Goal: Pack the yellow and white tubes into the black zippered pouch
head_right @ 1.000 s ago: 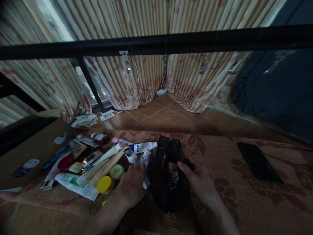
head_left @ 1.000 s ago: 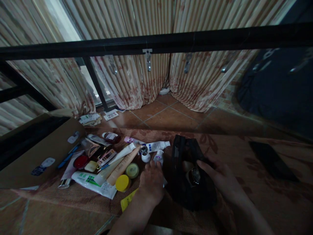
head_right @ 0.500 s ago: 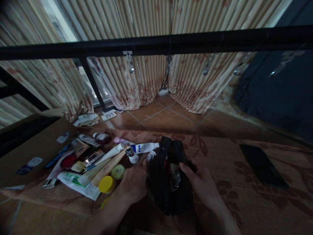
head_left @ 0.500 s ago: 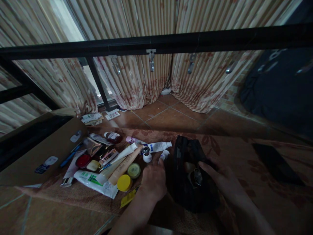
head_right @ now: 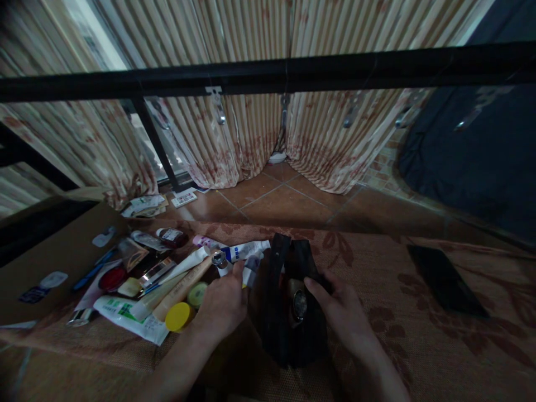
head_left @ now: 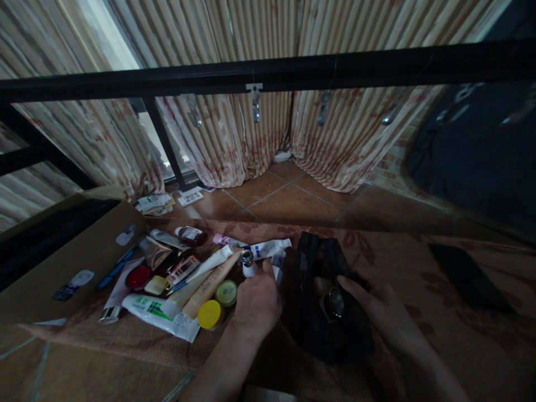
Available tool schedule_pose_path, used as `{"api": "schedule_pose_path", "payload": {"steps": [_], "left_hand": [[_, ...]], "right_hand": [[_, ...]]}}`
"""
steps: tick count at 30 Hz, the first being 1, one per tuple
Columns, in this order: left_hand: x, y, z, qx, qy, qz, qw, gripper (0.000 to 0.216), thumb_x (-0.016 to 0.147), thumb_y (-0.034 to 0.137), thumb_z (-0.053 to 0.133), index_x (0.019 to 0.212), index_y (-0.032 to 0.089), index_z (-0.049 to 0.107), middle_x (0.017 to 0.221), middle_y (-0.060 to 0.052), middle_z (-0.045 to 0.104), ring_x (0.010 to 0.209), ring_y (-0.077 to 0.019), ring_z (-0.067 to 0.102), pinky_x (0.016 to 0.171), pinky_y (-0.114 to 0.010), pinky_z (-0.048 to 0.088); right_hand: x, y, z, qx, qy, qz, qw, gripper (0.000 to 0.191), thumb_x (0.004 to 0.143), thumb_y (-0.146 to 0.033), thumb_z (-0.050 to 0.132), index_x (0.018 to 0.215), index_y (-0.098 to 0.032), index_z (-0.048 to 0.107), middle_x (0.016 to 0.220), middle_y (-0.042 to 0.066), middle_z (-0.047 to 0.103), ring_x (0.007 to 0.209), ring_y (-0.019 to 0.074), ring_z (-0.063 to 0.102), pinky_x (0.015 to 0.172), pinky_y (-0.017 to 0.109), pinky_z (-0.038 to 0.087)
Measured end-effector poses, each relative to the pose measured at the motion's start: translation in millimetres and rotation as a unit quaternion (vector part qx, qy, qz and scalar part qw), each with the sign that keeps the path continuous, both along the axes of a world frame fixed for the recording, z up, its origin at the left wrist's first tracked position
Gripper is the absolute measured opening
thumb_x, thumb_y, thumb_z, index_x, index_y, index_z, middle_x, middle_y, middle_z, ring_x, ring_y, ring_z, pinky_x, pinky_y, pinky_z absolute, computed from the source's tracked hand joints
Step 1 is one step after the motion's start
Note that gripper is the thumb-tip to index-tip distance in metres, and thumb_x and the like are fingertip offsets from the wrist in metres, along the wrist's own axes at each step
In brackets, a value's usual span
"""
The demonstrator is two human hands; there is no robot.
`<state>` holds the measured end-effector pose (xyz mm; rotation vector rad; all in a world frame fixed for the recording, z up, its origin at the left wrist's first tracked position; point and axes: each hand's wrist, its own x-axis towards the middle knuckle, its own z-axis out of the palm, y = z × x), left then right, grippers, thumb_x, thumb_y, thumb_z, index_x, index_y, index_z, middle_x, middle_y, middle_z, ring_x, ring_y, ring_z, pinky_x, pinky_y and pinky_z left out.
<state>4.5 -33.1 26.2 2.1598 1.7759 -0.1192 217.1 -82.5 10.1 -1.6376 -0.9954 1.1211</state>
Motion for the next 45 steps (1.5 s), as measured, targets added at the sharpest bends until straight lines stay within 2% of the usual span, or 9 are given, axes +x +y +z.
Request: {"api": "schedule_pose_path", "payload": {"steps": [5,12,15,19,24,31,37,42,45], "left_hand": [[-3.4,-0.9,-1.2,0.019,0.008,-0.007,1.000,0.028,0.091,0.023,0.047,0.118,0.013,0.051,0.090,-0.016,0.073,0.090,-0.0319,0.072,0.078,-0.042,0.055],[-2.4,1.0,2.4,0.031,0.029,0.011,0.999,0.028,0.096,0.034,0.045,0.114,0.016,0.054,0.089,-0.015,0.074,0.088,-0.0316,0.073,0.075,-0.040,0.055],[-1.9,2.6,3.0,0.036,0.029,0.025,0.999,0.030,0.097,0.036,0.043,0.117,0.016,0.054,0.088,-0.014,0.074,0.087,-0.0301,0.073,0.074,-0.038,0.055],[-3.4,2.1,1.4,0.026,0.022,0.019,0.999,0.033,0.095,0.034,0.047,0.123,0.018,0.053,0.093,-0.013,0.075,0.089,-0.0286,0.073,0.075,-0.036,0.054],[-8.0,1.3,-2.0,-0.031,0.017,-0.010,0.999,0.038,0.086,0.031,0.059,0.122,0.017,0.055,0.100,-0.012,0.075,0.099,-0.0302,0.070,0.081,-0.037,0.053],[-11.4,1.4,8.2,-0.086,0.019,-0.024,0.996,0.033,0.082,0.028,0.060,0.113,0.016,0.061,0.111,-0.015,0.072,0.107,-0.0323,0.067,0.088,-0.040,0.052],[-7.5,-0.7,5.5,-0.084,0.003,-0.023,0.996,0.041,0.075,0.023,0.067,0.116,0.018,0.061,0.111,-0.014,0.073,0.107,-0.0294,0.068,0.090,-0.036,0.051],[-6.5,1.3,1.2,-0.072,-0.008,-0.043,0.996,0.037,0.075,0.014,0.059,0.112,0.015,0.063,0.106,-0.015,0.073,0.102,-0.0304,0.069,0.085,-0.037,0.054],[-8.6,2.3,1.2,-0.068,-0.015,-0.051,0.996,0.032,0.076,0.014,0.056,0.107,0.016,0.066,0.103,-0.015,0.074,0.099,-0.0306,0.070,0.082,-0.037,0.055]], "right_hand": [[-0.8,0.8,2.0,-0.018,-0.011,0.000,1.000,0.046,0.075,-0.057,0.068,0.099,-0.018,0.070,0.094,0.007,0.076,0.087,0.0283,0.070,0.075,0.036,0.054],[-1.5,2.4,1.6,-0.031,-0.014,-0.001,0.999,0.044,0.075,-0.056,0.068,0.098,-0.018,0.070,0.091,0.007,0.077,0.084,0.0286,0.071,0.074,0.037,0.054],[-1.3,2.5,0.3,-0.021,-0.015,0.000,1.000,0.044,0.075,-0.055,0.068,0.099,-0.018,0.070,0.094,0.007,0.077,0.089,0.0303,0.071,0.079,0.040,0.054],[-1.2,1.6,0.2,-0.008,-0.012,0.005,1.000,0.045,0.077,-0.055,0.067,0.103,-0.018,0.070,0.098,0.008,0.077,0.092,0.0308,0.070,0.081,0.041,0.054],[-1.2,1.7,1.3,-0.025,-0.013,0.000,1.000,0.050,0.075,-0.057,0.068,0.105,-0.017,0.070,0.098,0.008,0.077,0.092,0.0309,0.070,0.080,0.040,0.053],[0.6,0.5,-3.9,-0.013,-0.006,0.011,1.000,0.047,0.079,-0.055,0.066,0.108,-0.019,0.069,0.099,0.007,0.076,0.091,0.0290,0.071,0.080,0.039,0.054],[0.0,2.4,-4.6,-0.025,-0.005,0.001,1.000,0.046,0.077,-0.055,0.068,0.105,-0.018,0.070,0.096,0.008,0.077,0.089,0.0306,0.071,0.078,0.041,0.054],[0.1,2.2,-3.4,-0.019,-0.003,-0.004,1.000,0.046,0.076,-0.054,0.069,0.104,-0.018,0.071,0.096,0.008,0.077,0.089,0.0308,0.071,0.078,0.040,0.055],[0.0,1.1,-3.8,-0.017,0.006,-0.002,1.000,0.045,0.077,-0.054,0.069,0.106,-0.020,0.071,0.099,0.007,0.077,0.091,0.0302,0.071,0.079,0.040,0.055]]}}
